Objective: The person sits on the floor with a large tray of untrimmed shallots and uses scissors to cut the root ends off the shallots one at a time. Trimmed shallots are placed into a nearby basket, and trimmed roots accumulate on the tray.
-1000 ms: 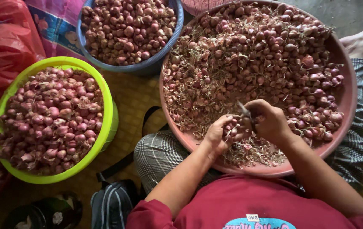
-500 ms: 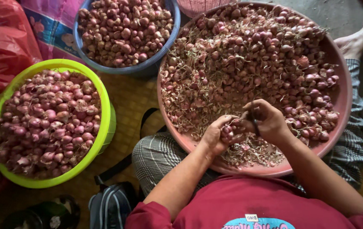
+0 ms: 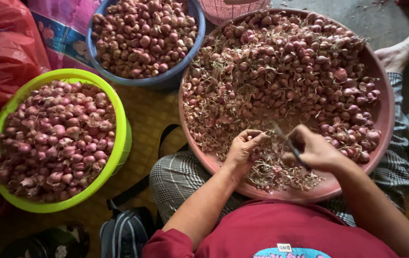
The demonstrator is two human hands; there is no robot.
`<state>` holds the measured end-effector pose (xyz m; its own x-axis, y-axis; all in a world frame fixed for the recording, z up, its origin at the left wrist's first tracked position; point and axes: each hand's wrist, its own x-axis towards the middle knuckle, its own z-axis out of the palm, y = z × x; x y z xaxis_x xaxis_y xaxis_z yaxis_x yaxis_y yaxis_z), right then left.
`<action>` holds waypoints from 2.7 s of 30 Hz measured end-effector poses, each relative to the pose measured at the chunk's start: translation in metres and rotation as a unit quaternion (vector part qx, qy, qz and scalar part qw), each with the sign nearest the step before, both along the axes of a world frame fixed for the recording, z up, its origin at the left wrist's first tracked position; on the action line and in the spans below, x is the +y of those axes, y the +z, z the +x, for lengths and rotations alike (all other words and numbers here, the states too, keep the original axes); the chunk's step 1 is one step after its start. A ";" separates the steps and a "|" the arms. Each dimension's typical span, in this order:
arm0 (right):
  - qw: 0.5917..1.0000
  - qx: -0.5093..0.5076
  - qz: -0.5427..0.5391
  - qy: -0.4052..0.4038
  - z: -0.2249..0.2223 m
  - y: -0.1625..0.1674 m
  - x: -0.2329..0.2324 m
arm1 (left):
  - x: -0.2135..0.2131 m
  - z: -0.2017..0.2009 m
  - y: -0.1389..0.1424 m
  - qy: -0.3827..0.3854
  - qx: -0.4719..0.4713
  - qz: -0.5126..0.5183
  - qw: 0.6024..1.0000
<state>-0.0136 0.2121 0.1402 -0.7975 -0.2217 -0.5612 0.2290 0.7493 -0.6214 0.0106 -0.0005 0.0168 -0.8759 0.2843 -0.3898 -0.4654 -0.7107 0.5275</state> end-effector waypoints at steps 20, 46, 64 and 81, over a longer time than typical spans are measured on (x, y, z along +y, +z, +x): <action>0.973 0.000 -0.210 -0.091 0.008 -0.046 0.016 | -0.007 -0.005 0.053 0.005 -0.099 0.106 0.989; 0.932 0.091 -0.265 -0.230 0.004 -0.060 0.057 | 0.007 -0.130 0.055 0.058 0.457 -0.654 0.599; 0.993 0.009 -0.085 -0.086 0.014 -0.035 0.013 | 0.000 -0.048 0.011 -0.045 0.097 -0.173 0.979; 0.991 0.042 -0.091 -0.093 0.018 -0.027 0.009 | -0.014 -0.030 0.015 -0.042 0.032 -0.071 0.996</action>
<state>0.0042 0.2212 0.1134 -0.8762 -0.1568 -0.4558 0.2952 0.5729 -0.7646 -0.0198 -0.0145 0.0323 -0.8760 0.3027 -0.3756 -0.4818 -0.5865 0.6511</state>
